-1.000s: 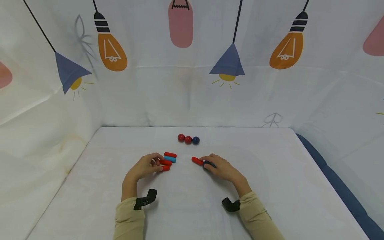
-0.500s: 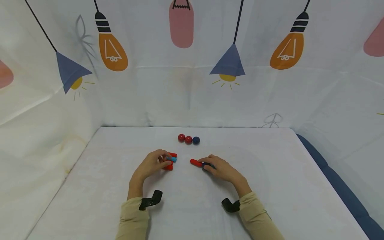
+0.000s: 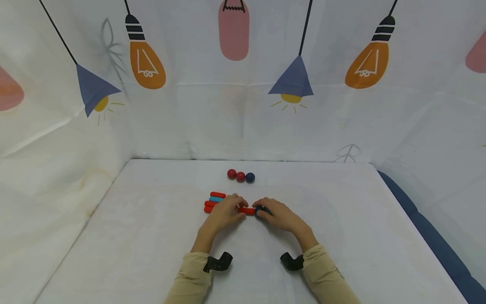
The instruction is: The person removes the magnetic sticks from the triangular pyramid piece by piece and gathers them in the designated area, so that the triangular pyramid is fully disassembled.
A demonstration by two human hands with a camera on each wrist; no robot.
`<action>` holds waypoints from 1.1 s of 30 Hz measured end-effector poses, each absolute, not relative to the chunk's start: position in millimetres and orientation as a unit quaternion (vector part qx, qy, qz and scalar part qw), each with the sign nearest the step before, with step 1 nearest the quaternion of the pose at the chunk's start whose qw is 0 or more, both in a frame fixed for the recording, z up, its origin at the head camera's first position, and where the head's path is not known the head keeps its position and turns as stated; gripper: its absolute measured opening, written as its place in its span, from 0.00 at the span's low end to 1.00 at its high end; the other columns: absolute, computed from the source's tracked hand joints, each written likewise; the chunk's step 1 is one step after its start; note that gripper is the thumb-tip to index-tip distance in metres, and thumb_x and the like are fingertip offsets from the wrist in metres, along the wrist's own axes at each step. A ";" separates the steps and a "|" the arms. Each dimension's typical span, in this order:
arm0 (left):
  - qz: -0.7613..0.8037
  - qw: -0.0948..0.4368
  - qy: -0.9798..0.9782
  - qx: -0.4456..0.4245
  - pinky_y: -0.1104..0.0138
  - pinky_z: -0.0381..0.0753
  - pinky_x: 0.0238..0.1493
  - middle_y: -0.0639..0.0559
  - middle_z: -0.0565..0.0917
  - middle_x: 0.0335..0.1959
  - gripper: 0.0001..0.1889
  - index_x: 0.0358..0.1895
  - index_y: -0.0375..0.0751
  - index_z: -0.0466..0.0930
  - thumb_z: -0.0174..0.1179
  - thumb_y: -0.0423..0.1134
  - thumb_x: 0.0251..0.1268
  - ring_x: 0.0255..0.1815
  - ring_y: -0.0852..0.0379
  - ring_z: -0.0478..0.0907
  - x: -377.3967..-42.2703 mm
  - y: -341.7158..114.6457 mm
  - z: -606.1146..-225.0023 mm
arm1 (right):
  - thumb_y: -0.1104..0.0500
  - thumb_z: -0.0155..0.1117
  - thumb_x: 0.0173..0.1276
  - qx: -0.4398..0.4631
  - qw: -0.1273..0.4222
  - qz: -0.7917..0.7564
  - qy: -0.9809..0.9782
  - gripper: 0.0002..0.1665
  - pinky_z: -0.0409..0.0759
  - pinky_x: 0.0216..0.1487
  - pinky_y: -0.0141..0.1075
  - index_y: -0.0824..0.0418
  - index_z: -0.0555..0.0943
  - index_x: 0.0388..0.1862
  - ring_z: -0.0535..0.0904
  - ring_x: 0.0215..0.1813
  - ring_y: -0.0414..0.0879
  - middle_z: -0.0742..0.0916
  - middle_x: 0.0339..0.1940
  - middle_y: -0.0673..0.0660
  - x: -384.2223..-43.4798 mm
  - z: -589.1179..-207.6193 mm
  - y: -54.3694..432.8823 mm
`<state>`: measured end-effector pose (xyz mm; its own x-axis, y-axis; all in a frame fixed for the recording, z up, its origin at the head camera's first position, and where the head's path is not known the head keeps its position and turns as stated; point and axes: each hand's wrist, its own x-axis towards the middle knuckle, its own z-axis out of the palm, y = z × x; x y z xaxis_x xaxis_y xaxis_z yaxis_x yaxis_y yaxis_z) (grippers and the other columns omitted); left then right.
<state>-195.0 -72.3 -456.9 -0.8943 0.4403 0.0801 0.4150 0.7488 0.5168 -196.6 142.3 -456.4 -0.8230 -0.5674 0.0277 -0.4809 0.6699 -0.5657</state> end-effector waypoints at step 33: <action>0.353 0.129 0.898 0.231 0.68 0.75 0.38 0.61 0.80 0.30 0.05 0.36 0.54 0.81 0.67 0.43 0.57 0.35 0.61 0.74 -194.5 -146.6 -433.9 | 0.54 0.55 0.72 -0.293 0.073 -0.294 0.907 0.17 0.75 0.56 0.45 0.56 0.78 0.56 0.78 0.53 0.45 0.83 0.49 0.51 -195.3 -454.5 140.5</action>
